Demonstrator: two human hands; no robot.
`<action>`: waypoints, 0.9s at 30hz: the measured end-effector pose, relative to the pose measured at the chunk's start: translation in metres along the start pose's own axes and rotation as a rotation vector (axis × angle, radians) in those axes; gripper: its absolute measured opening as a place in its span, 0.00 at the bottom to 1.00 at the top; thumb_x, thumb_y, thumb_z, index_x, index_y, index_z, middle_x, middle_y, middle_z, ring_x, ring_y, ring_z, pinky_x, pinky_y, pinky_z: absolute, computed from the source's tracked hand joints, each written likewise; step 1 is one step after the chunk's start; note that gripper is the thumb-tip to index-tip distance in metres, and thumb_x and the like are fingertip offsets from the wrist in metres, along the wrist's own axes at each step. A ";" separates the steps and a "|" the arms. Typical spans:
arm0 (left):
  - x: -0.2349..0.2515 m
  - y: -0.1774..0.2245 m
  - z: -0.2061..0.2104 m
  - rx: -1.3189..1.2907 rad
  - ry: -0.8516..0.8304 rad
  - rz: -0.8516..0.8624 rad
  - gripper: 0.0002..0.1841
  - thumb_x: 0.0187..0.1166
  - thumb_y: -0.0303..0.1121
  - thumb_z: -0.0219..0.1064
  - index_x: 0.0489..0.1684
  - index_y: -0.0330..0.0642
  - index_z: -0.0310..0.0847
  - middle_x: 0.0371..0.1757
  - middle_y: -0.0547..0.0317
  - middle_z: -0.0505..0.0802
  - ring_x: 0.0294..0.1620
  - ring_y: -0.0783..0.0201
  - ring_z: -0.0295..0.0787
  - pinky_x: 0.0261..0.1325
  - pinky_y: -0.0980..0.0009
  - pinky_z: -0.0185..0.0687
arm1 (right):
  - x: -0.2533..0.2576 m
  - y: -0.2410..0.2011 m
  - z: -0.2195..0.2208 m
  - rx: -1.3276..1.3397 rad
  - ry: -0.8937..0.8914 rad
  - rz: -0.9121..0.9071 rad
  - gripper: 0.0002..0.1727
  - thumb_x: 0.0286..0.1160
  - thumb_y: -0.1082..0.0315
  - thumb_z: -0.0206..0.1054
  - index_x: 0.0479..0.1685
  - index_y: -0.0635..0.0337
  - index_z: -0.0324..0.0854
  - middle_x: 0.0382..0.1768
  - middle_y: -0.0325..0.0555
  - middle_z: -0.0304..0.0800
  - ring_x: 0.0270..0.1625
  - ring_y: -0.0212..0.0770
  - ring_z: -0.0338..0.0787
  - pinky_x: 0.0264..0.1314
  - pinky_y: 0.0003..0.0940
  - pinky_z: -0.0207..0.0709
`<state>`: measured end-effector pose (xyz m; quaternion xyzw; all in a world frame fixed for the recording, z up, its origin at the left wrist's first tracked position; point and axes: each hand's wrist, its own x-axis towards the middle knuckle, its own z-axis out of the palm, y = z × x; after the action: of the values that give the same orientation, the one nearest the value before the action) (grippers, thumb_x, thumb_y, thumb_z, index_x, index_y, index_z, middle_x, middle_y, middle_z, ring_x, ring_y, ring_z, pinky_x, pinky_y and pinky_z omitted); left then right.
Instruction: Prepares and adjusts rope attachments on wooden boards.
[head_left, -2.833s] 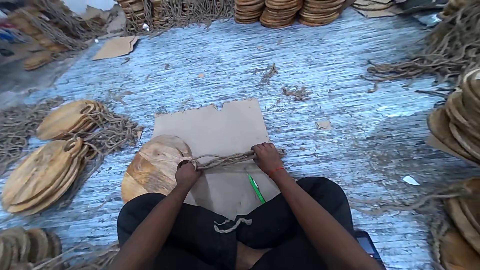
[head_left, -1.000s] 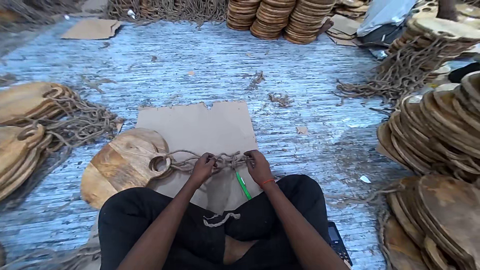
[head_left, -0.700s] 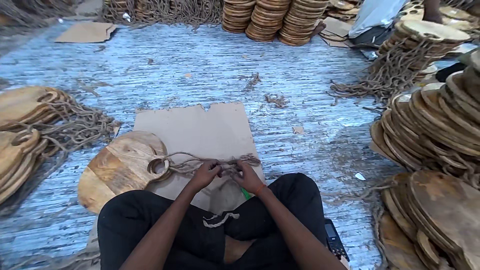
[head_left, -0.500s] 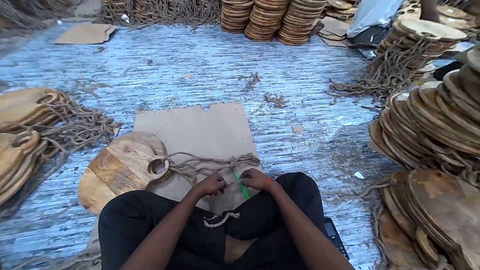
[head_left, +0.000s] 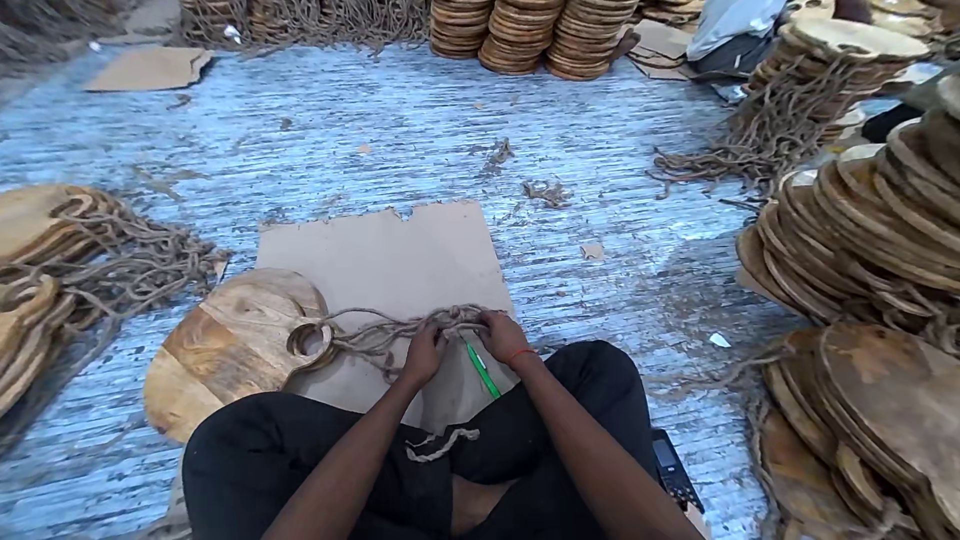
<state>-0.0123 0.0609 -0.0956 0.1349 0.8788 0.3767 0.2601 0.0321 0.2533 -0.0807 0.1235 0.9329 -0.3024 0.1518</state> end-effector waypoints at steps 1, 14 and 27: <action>-0.001 0.001 0.000 -0.023 0.007 -0.017 0.18 0.87 0.30 0.62 0.70 0.33 0.80 0.73 0.36 0.82 0.64 0.47 0.88 0.71 0.53 0.83 | 0.000 0.001 0.001 0.048 -0.012 -0.009 0.15 0.81 0.63 0.69 0.63 0.55 0.86 0.54 0.56 0.93 0.59 0.58 0.92 0.64 0.63 0.81; -0.007 0.008 0.017 -0.188 0.066 -0.107 0.13 0.79 0.32 0.72 0.56 0.36 0.88 0.45 0.46 0.92 0.41 0.55 0.88 0.53 0.55 0.84 | -0.016 -0.013 -0.003 0.356 0.011 -0.013 0.10 0.80 0.68 0.72 0.53 0.61 0.90 0.53 0.56 0.94 0.55 0.55 0.93 0.62 0.58 0.83; -0.002 0.008 0.028 -0.044 0.099 -0.100 0.13 0.84 0.34 0.67 0.54 0.34 0.89 0.58 0.40 0.88 0.55 0.48 0.88 0.65 0.52 0.83 | -0.009 -0.015 0.004 0.230 -0.004 0.070 0.12 0.81 0.63 0.72 0.52 0.61 0.92 0.48 0.61 0.94 0.50 0.62 0.92 0.56 0.64 0.82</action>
<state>0.0054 0.0818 -0.1056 0.0665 0.8877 0.3886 0.2378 0.0365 0.2380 -0.0727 0.1722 0.8868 -0.4023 0.1489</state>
